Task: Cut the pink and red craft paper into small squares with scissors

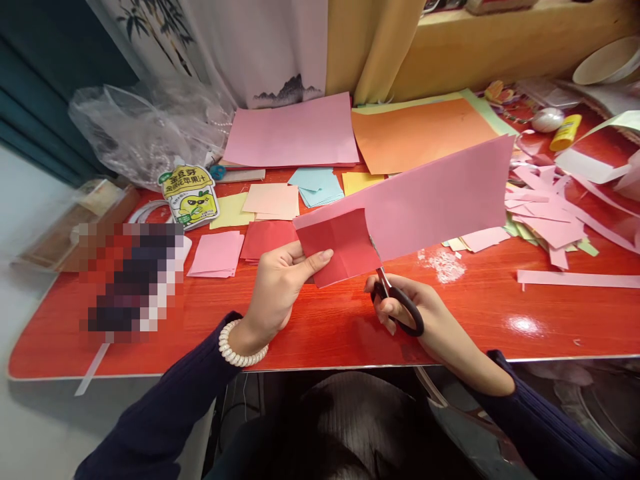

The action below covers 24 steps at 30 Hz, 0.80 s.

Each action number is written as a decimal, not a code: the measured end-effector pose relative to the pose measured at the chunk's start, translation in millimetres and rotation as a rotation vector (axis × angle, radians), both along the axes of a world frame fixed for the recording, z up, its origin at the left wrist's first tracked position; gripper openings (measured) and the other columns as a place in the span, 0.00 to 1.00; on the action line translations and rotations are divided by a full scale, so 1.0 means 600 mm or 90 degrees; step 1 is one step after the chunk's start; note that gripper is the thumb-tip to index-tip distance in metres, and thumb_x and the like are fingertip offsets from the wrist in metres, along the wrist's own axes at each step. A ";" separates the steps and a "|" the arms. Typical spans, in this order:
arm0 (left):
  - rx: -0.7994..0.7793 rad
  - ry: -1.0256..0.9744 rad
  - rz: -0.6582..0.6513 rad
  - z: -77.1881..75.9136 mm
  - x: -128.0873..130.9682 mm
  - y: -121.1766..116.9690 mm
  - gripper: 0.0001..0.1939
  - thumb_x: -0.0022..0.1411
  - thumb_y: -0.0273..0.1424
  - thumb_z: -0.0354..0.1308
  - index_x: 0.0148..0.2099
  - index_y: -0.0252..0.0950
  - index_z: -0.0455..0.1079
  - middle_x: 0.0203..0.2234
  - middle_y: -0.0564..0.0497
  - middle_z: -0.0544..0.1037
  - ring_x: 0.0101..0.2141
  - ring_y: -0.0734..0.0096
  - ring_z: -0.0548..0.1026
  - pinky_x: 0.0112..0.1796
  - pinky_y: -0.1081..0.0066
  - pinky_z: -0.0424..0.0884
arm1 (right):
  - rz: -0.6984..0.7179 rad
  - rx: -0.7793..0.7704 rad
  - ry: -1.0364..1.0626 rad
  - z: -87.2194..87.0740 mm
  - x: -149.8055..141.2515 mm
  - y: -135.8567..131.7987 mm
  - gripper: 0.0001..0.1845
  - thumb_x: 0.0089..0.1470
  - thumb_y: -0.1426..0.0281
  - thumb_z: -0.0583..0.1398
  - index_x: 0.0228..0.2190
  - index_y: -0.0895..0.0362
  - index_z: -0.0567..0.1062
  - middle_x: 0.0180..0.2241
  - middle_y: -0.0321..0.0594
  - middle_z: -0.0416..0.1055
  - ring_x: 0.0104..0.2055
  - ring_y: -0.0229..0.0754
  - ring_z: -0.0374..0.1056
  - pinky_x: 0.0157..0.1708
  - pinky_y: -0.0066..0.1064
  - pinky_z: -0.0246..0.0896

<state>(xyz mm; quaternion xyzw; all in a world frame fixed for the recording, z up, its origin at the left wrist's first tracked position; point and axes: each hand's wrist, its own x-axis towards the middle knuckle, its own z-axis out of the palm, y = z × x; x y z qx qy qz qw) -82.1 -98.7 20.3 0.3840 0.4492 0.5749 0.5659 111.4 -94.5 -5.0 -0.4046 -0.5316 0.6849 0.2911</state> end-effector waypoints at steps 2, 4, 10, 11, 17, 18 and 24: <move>-0.001 0.000 0.000 0.001 0.000 0.000 0.10 0.57 0.28 0.61 0.43 0.35 0.76 0.37 0.47 0.81 0.38 0.64 0.78 0.40 0.67 0.75 | -0.005 -0.001 -0.011 0.002 0.000 -0.001 0.15 0.51 0.59 0.62 0.34 0.57 0.68 0.18 0.29 0.61 0.20 0.32 0.55 0.21 0.26 0.50; -0.004 0.000 -0.003 0.001 0.000 0.000 0.10 0.57 0.28 0.61 0.43 0.35 0.76 0.37 0.47 0.81 0.38 0.64 0.78 0.40 0.67 0.75 | -0.008 -0.001 -0.008 0.000 0.000 -0.001 0.16 0.51 0.58 0.62 0.35 0.57 0.69 0.17 0.29 0.60 0.19 0.32 0.54 0.21 0.26 0.49; -0.021 -0.010 -0.015 0.002 0.002 -0.002 0.10 0.56 0.28 0.61 0.42 0.35 0.76 0.38 0.46 0.80 0.40 0.62 0.78 0.43 0.64 0.74 | -0.012 0.022 -0.004 -0.007 0.002 0.001 0.22 0.49 0.53 0.61 0.37 0.58 0.69 0.17 0.30 0.61 0.19 0.33 0.55 0.22 0.27 0.49; -0.024 -0.009 -0.014 0.002 0.003 -0.002 0.10 0.55 0.28 0.62 0.42 0.35 0.77 0.38 0.46 0.80 0.40 0.62 0.78 0.43 0.63 0.74 | -0.011 0.025 -0.005 -0.006 0.002 0.002 0.23 0.48 0.52 0.62 0.36 0.58 0.69 0.17 0.30 0.61 0.20 0.33 0.55 0.22 0.27 0.49; -0.042 -0.008 -0.016 -0.001 0.005 -0.004 0.08 0.55 0.29 0.62 0.39 0.34 0.77 0.38 0.46 0.80 0.41 0.62 0.77 0.44 0.63 0.73 | -0.015 0.052 0.019 0.002 -0.003 0.005 0.27 0.45 0.48 0.62 0.36 0.57 0.64 0.17 0.30 0.61 0.20 0.34 0.55 0.23 0.28 0.51; -0.045 -0.009 -0.021 -0.001 0.005 -0.005 0.08 0.55 0.29 0.62 0.39 0.35 0.77 0.37 0.47 0.80 0.41 0.62 0.77 0.44 0.63 0.73 | -0.017 0.051 0.025 0.003 -0.004 0.005 0.28 0.45 0.48 0.62 0.38 0.57 0.64 0.17 0.29 0.62 0.20 0.35 0.55 0.23 0.28 0.51; -0.055 0.007 -0.013 0.000 0.005 -0.004 0.09 0.54 0.30 0.62 0.39 0.35 0.77 0.38 0.47 0.80 0.41 0.63 0.77 0.44 0.64 0.73 | -0.036 0.017 0.053 -0.003 -0.006 0.005 0.29 0.45 0.52 0.64 0.39 0.54 0.58 0.17 0.28 0.63 0.18 0.33 0.54 0.19 0.26 0.48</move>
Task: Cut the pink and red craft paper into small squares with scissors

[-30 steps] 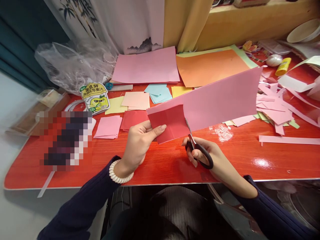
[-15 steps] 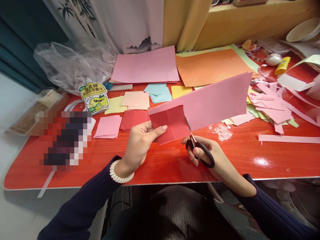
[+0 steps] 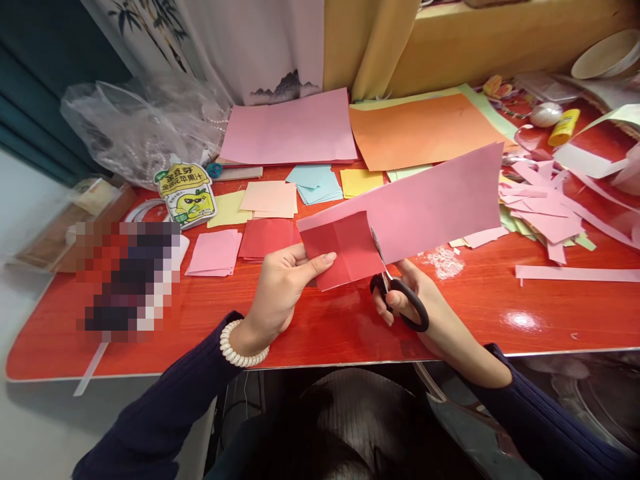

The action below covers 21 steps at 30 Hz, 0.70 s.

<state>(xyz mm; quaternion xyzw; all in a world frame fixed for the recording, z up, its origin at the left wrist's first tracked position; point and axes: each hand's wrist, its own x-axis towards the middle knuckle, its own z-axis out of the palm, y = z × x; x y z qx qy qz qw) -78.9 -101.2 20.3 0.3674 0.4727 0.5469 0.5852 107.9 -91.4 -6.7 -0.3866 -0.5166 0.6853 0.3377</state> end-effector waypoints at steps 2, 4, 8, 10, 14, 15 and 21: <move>-0.004 -0.003 -0.003 0.000 0.000 0.000 0.09 0.54 0.30 0.63 0.39 0.35 0.76 0.38 0.47 0.80 0.41 0.63 0.77 0.43 0.64 0.73 | -0.002 -0.005 0.008 -0.003 0.001 0.000 0.26 0.47 0.55 0.65 0.39 0.54 0.58 0.16 0.26 0.62 0.17 0.32 0.53 0.18 0.25 0.47; -0.005 0.000 -0.006 0.000 0.001 0.000 0.09 0.54 0.31 0.62 0.39 0.35 0.76 0.37 0.47 0.80 0.39 0.64 0.78 0.43 0.64 0.73 | -0.007 -0.014 0.016 -0.003 0.001 0.001 0.27 0.47 0.58 0.65 0.41 0.54 0.58 0.15 0.25 0.61 0.16 0.31 0.53 0.17 0.24 0.47; -0.008 0.009 -0.007 0.000 0.000 0.000 0.08 0.55 0.31 0.62 0.37 0.35 0.76 0.36 0.47 0.81 0.37 0.65 0.78 0.42 0.65 0.74 | -0.013 -0.036 0.023 0.000 0.001 0.001 0.33 0.45 0.62 0.67 0.47 0.53 0.57 0.15 0.24 0.63 0.14 0.31 0.53 0.16 0.23 0.48; -0.005 0.008 -0.009 0.000 0.000 0.000 0.08 0.55 0.31 0.62 0.38 0.35 0.76 0.35 0.47 0.81 0.37 0.65 0.78 0.41 0.65 0.74 | -0.014 -0.035 0.022 0.001 0.000 0.001 0.33 0.45 0.62 0.67 0.48 0.53 0.57 0.15 0.24 0.63 0.14 0.31 0.53 0.15 0.23 0.48; -0.008 -0.001 -0.019 0.000 0.000 -0.001 0.09 0.55 0.30 0.62 0.40 0.34 0.76 0.36 0.47 0.80 0.38 0.64 0.78 0.42 0.65 0.73 | -0.016 -0.019 0.019 -0.002 0.001 0.001 0.30 0.47 0.59 0.66 0.46 0.54 0.58 0.15 0.24 0.61 0.15 0.31 0.52 0.16 0.24 0.47; -0.014 -0.005 -0.022 0.000 0.001 -0.002 0.09 0.55 0.31 0.62 0.40 0.34 0.76 0.36 0.47 0.80 0.38 0.63 0.78 0.42 0.64 0.74 | -0.016 -0.017 0.020 -0.003 0.002 0.001 0.30 0.47 0.58 0.65 0.45 0.54 0.58 0.15 0.25 0.61 0.15 0.31 0.52 0.16 0.24 0.47; -0.018 -0.011 -0.034 0.000 0.003 -0.003 0.08 0.55 0.31 0.62 0.38 0.34 0.76 0.35 0.47 0.81 0.37 0.62 0.78 0.39 0.65 0.75 | -0.015 -0.017 0.022 -0.006 0.003 0.002 0.25 0.46 0.55 0.65 0.36 0.53 0.58 0.15 0.25 0.61 0.16 0.31 0.52 0.17 0.25 0.46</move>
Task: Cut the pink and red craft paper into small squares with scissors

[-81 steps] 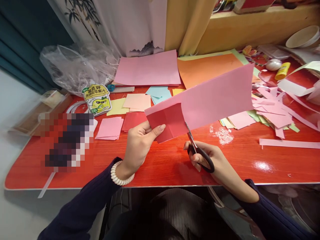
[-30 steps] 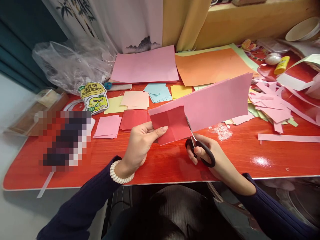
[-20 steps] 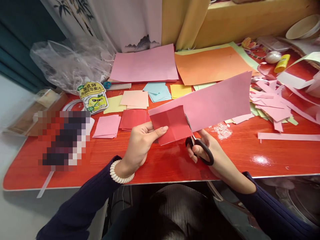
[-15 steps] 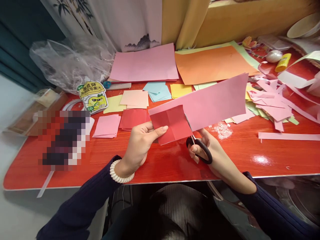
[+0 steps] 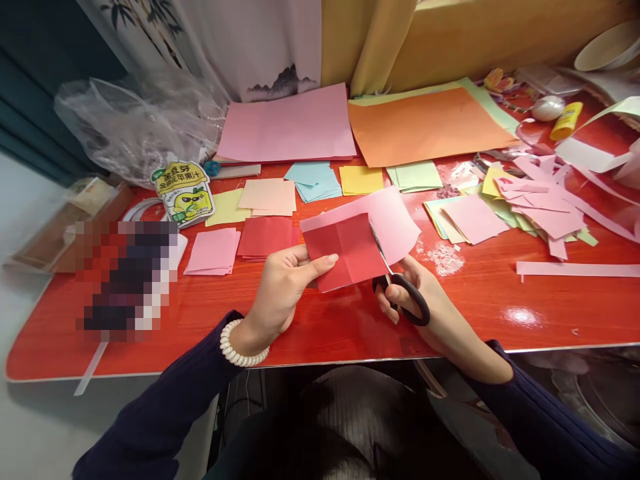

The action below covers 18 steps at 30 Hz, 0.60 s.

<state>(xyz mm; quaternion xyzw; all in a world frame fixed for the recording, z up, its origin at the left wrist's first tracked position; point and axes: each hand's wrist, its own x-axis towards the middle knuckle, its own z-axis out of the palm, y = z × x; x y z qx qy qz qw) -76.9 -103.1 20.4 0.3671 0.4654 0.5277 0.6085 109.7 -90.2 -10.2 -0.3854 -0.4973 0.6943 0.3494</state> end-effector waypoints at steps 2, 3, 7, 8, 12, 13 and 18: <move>-0.002 0.004 0.000 0.000 0.000 0.000 0.08 0.55 0.31 0.62 0.38 0.35 0.76 0.35 0.47 0.81 0.37 0.63 0.78 0.39 0.65 0.75 | -0.001 0.002 0.000 0.001 0.000 0.001 0.25 0.46 0.55 0.65 0.35 0.53 0.58 0.16 0.26 0.62 0.16 0.31 0.53 0.17 0.25 0.46; -0.005 0.007 0.002 0.000 0.000 0.000 0.08 0.54 0.31 0.62 0.37 0.35 0.76 0.35 0.47 0.81 0.37 0.62 0.78 0.39 0.65 0.75 | -0.002 0.003 -0.001 0.001 0.000 0.001 0.25 0.46 0.55 0.65 0.35 0.53 0.58 0.16 0.26 0.63 0.16 0.31 0.53 0.17 0.25 0.46; -0.017 0.015 0.004 -0.001 -0.001 0.000 0.09 0.54 0.32 0.63 0.38 0.35 0.77 0.35 0.47 0.81 0.36 0.64 0.78 0.38 0.66 0.75 | -0.009 -0.008 0.001 0.003 -0.001 0.001 0.24 0.46 0.57 0.65 0.34 0.53 0.58 0.16 0.25 0.62 0.15 0.30 0.52 0.16 0.24 0.47; -0.018 0.017 0.003 -0.001 -0.001 0.000 0.09 0.54 0.32 0.63 0.37 0.34 0.77 0.34 0.47 0.81 0.35 0.65 0.78 0.37 0.67 0.75 | -0.014 -0.013 0.002 0.004 -0.001 0.001 0.24 0.45 0.58 0.66 0.34 0.53 0.58 0.16 0.25 0.62 0.15 0.30 0.52 0.16 0.24 0.47; -0.014 0.011 -0.001 -0.002 -0.002 0.001 0.06 0.54 0.31 0.63 0.35 0.34 0.77 0.30 0.49 0.81 0.30 0.70 0.78 0.35 0.71 0.74 | -0.029 -0.029 -0.005 0.005 -0.003 0.000 0.26 0.43 0.59 0.68 0.35 0.54 0.58 0.16 0.26 0.64 0.14 0.30 0.53 0.14 0.23 0.47; -0.013 0.005 -0.001 -0.002 -0.002 0.001 0.06 0.55 0.30 0.62 0.35 0.34 0.76 0.30 0.49 0.81 0.30 0.70 0.77 0.35 0.71 0.74 | -0.030 -0.027 -0.011 0.005 -0.003 0.000 0.26 0.43 0.58 0.67 0.36 0.54 0.59 0.16 0.26 0.64 0.14 0.30 0.53 0.14 0.23 0.47; -0.027 -0.009 -0.003 -0.002 -0.002 0.000 0.07 0.54 0.31 0.62 0.36 0.34 0.76 0.33 0.47 0.81 0.34 0.66 0.78 0.38 0.68 0.74 | -0.021 -0.013 -0.018 0.006 -0.005 0.001 0.24 0.46 0.55 0.65 0.35 0.54 0.60 0.15 0.26 0.61 0.15 0.31 0.52 0.15 0.25 0.45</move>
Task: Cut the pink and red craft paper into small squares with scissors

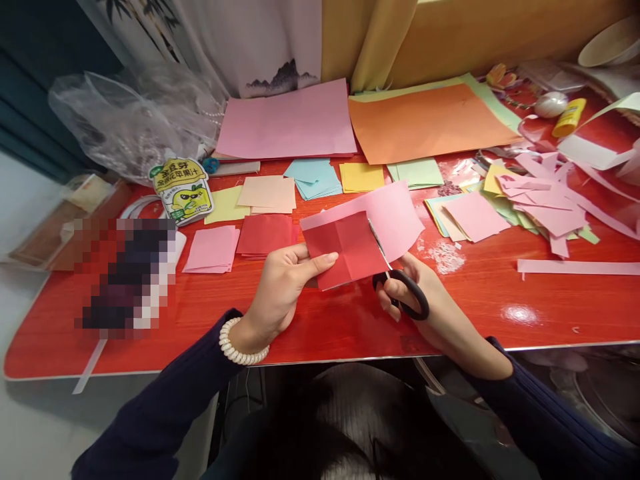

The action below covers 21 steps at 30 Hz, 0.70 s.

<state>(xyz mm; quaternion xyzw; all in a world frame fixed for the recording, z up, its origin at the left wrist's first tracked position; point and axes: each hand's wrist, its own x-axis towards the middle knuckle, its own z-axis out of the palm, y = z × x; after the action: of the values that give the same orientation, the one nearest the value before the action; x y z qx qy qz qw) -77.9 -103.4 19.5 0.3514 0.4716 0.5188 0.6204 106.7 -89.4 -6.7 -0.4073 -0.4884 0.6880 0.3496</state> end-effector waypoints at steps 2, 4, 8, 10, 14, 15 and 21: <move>-0.014 0.009 0.001 0.000 0.000 0.000 0.07 0.54 0.32 0.63 0.34 0.33 0.76 0.33 0.46 0.81 0.34 0.65 0.78 0.38 0.68 0.74 | 0.008 0.010 -0.002 0.001 0.000 0.001 0.23 0.47 0.54 0.64 0.33 0.55 0.60 0.16 0.27 0.61 0.15 0.31 0.52 0.16 0.25 0.45; -0.021 0.021 -0.001 -0.001 -0.001 0.000 0.07 0.53 0.32 0.63 0.33 0.33 0.76 0.32 0.46 0.81 0.34 0.66 0.78 0.37 0.68 0.74 | 0.015 0.015 -0.003 0.002 0.000 0.003 0.22 0.48 0.54 0.63 0.32 0.55 0.60 0.16 0.27 0.61 0.15 0.30 0.52 0.17 0.26 0.45; -0.014 0.028 -0.005 -0.003 -0.002 0.001 0.08 0.54 0.32 0.63 0.34 0.33 0.76 0.31 0.47 0.81 0.33 0.66 0.78 0.37 0.68 0.74 | 0.025 0.010 0.011 0.002 0.002 0.006 0.21 0.49 0.55 0.63 0.32 0.55 0.60 0.17 0.28 0.61 0.16 0.30 0.52 0.17 0.26 0.45; -0.016 0.023 -0.004 -0.004 -0.003 0.001 0.08 0.54 0.32 0.63 0.34 0.33 0.76 0.31 0.47 0.81 0.34 0.66 0.78 0.37 0.69 0.74 | 0.033 0.017 0.018 0.002 0.002 0.008 0.19 0.51 0.56 0.62 0.31 0.56 0.60 0.17 0.29 0.62 0.16 0.30 0.52 0.18 0.26 0.45; -0.013 0.012 -0.006 -0.006 -0.003 -0.001 0.07 0.53 0.32 0.63 0.34 0.32 0.76 0.31 0.47 0.81 0.34 0.66 0.78 0.38 0.68 0.74 | 0.034 0.017 0.021 0.003 0.000 0.008 0.19 0.51 0.56 0.62 0.31 0.56 0.61 0.17 0.29 0.62 0.16 0.30 0.52 0.18 0.26 0.45; -0.013 0.010 -0.007 -0.006 -0.002 -0.001 0.07 0.53 0.32 0.63 0.34 0.32 0.76 0.31 0.47 0.81 0.34 0.65 0.78 0.38 0.68 0.74 | 0.029 0.012 0.016 0.004 0.000 0.008 0.19 0.50 0.56 0.62 0.31 0.55 0.60 0.17 0.28 0.61 0.16 0.30 0.52 0.17 0.26 0.45; -0.005 0.004 -0.007 -0.007 -0.002 -0.001 0.07 0.54 0.31 0.63 0.34 0.31 0.75 0.32 0.46 0.81 0.34 0.64 0.78 0.39 0.66 0.74 | -0.012 -0.013 -0.006 0.005 -0.003 0.006 0.21 0.47 0.58 0.65 0.30 0.55 0.60 0.16 0.28 0.63 0.15 0.30 0.53 0.15 0.25 0.46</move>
<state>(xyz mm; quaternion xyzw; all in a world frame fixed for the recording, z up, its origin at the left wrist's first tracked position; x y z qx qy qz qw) -79.1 -104.2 15.0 0.3528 0.4738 0.5125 0.6232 105.0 -85.7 -3.5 -0.4187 -0.4787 0.6879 0.3498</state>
